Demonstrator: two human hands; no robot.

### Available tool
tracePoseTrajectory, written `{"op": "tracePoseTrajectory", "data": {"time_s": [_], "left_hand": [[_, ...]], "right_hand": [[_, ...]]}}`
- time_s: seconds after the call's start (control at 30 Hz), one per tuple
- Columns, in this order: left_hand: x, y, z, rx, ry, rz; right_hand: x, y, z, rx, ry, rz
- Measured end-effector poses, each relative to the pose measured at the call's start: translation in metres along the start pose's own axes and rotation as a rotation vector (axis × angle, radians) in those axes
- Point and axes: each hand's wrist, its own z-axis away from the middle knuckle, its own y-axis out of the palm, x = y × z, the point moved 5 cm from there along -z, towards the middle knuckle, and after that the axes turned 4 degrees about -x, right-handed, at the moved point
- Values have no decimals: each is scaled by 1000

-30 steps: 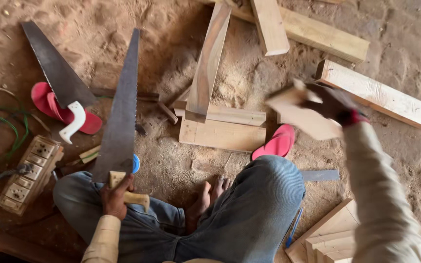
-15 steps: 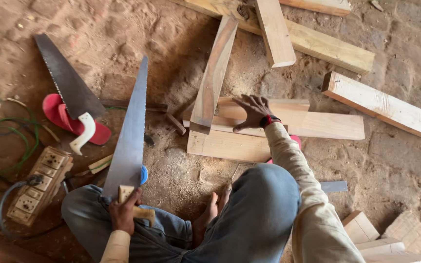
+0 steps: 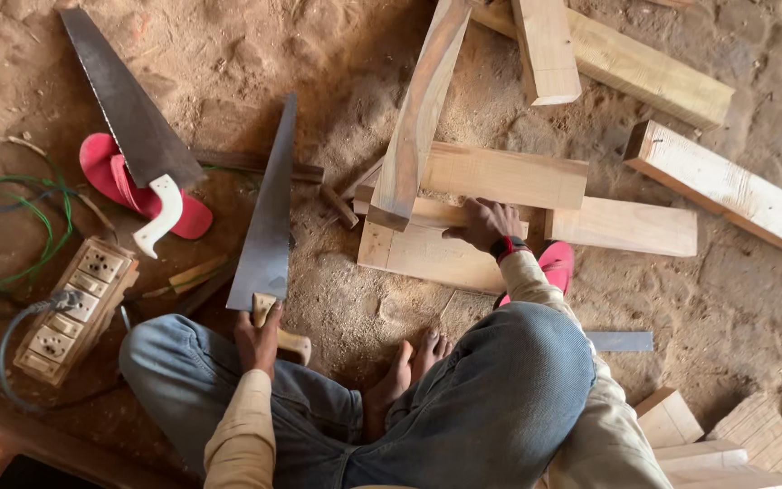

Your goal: The person sits on the floor and uses a hand saw to cut a small wooden block placed on a larger plank. They hold the wood steady with one hand while sawing with the other, producing sawdust as they work.

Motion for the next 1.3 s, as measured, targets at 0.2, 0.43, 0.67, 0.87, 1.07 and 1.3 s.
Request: {"op": "tracePoseTrajectory", "data": {"time_s": [0.2,0.43,0.67,0.87,1.07,1.3], "left_hand": [[4,2,8,49,-38,15],[7,0,4,35,-21,-22],[-15,-2,38,-258,289,-286],[-73,42,76,-439,565,-454],[-136,162,86,-33,1027,-118],[-127,272,18,144,671,-836]], "right_hand": [[-27,10,-8,401,203,-111],[36,3,70,-81,-69,-36],[66,6,97,-163,-75,-11],[100,18,111,126,-137,27],[124,3,93,-14,-39,-28],[124,-12,97,15,-20,-34]]}}
